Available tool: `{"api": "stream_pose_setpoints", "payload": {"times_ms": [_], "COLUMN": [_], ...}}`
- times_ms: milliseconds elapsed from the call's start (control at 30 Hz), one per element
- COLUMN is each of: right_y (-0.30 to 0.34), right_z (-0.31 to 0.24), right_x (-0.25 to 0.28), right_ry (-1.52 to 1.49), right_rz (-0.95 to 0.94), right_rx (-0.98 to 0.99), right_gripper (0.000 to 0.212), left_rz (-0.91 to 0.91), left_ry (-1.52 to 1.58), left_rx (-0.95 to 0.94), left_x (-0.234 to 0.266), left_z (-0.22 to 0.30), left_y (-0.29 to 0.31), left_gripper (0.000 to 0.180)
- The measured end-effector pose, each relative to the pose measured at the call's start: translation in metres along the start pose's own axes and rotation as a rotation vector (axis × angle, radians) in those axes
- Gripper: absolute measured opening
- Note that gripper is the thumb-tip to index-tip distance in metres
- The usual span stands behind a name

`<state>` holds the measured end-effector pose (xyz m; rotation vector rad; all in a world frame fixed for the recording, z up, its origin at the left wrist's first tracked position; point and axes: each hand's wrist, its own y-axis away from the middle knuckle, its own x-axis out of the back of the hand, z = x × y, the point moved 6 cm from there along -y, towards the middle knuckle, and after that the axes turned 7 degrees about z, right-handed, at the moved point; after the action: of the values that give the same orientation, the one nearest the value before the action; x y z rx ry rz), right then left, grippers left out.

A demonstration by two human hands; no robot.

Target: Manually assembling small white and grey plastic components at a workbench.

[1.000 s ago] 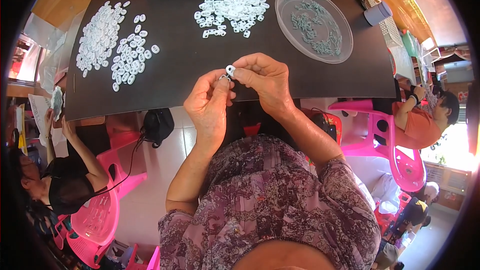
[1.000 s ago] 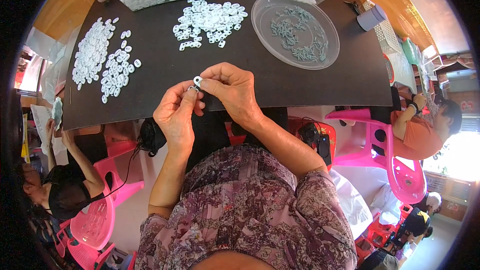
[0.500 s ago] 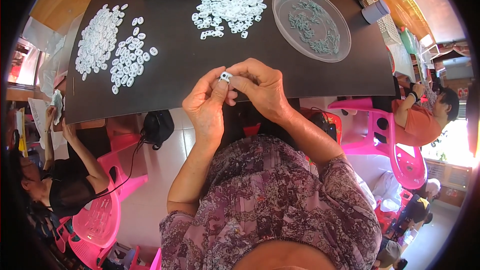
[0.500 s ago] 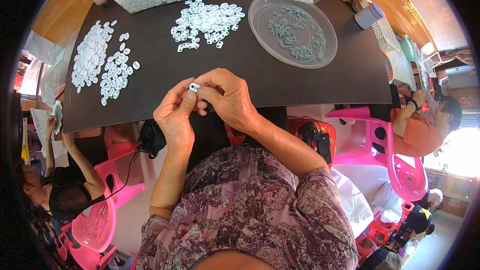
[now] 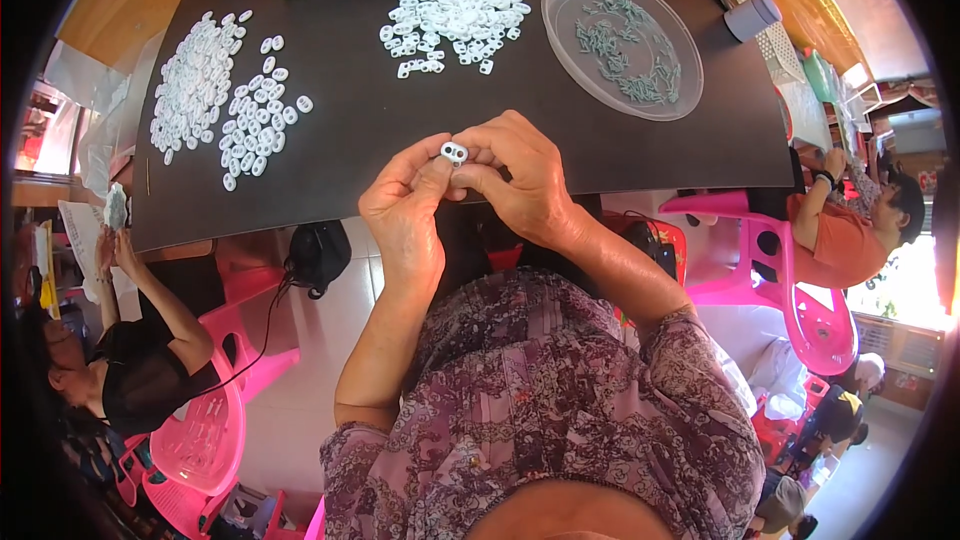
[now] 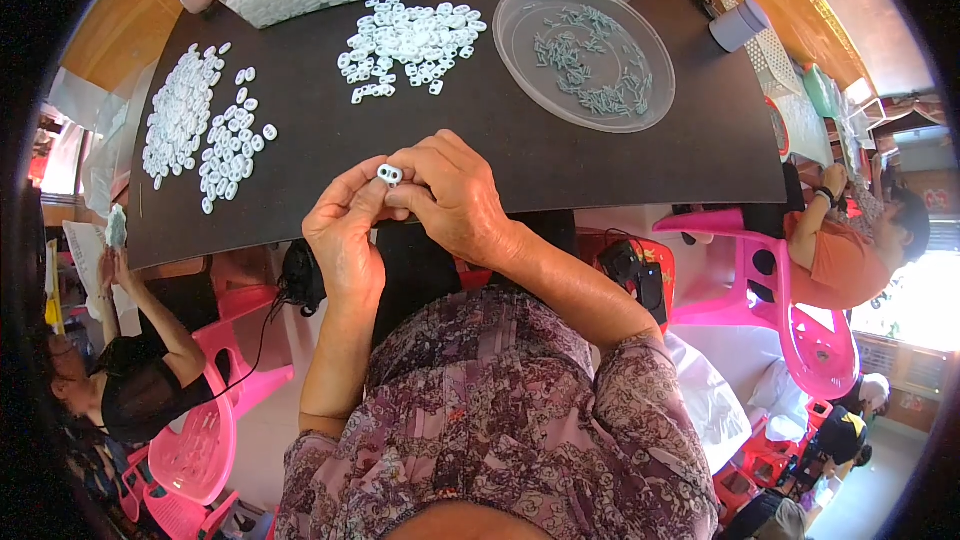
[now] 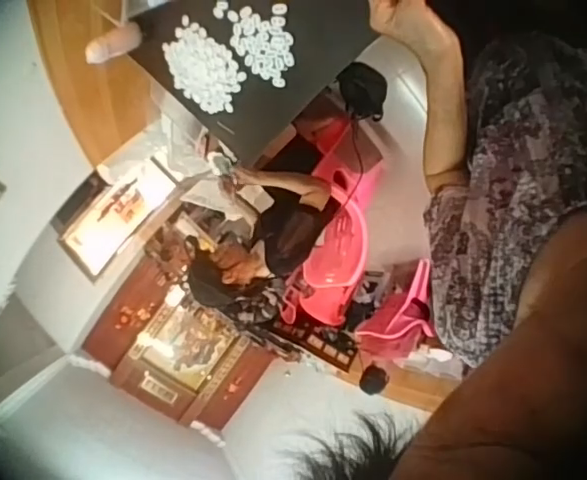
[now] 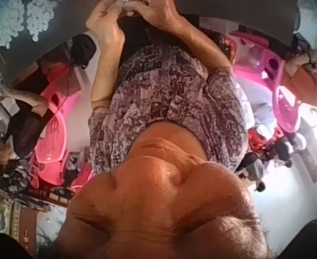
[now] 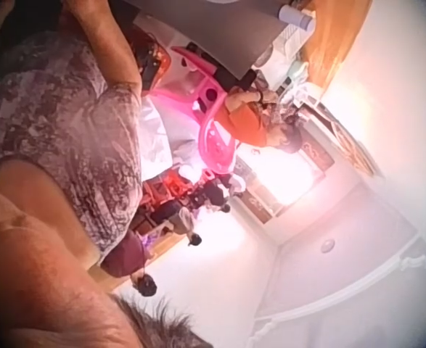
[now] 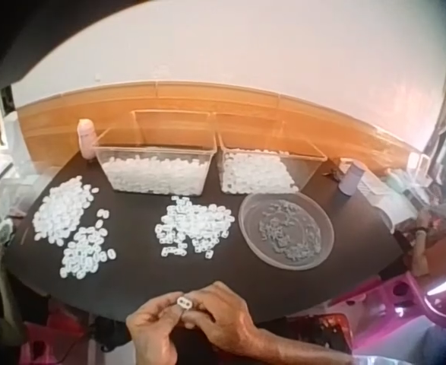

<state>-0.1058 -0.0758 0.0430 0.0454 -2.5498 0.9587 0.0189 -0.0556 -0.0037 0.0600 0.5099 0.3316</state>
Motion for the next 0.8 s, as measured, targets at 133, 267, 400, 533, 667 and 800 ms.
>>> {"api": "stream_pose_setpoints", "payload": {"times_ms": [133, 267, 400, 533, 667, 800], "right_y": [0.001, 0.001, 0.001, 0.002, 0.004, 0.002], "right_z": [0.0, -0.006, -0.016, -0.017, -0.017, -0.017], "right_x": [0.0, 0.0, 0.001, 0.0, 0.0, 0.001], "right_ry": [0.023, 0.073, 0.139, 0.16, 0.144, 0.121], "right_rz": [0.018, 0.047, 0.095, 0.122, 0.133, 0.128], "right_rx": [0.02, 0.135, 0.3, 0.32, 0.321, 0.287], "right_gripper": [0.021, 0.022, 0.022, 0.025, 0.029, 0.03], "left_rz": [-0.012, -0.033, -0.067, -0.041, -0.084, -0.164], "left_ry": [-0.043, -0.019, 0.015, -0.011, -0.044, -0.038], "left_rx": [-0.029, 0.023, 0.035, 0.007, -0.007, -0.025], "left_x": [0.0, 0.0, -0.001, 0.0, 0.001, 0.0], "left_z": [0.002, 0.003, 0.006, 0.009, 0.013, 0.015], "left_y": [0.0, -0.001, -0.001, 0.001, -0.001, -0.002], "left_gripper": [0.018, 0.018, 0.019, 0.02, 0.02, 0.021]}}
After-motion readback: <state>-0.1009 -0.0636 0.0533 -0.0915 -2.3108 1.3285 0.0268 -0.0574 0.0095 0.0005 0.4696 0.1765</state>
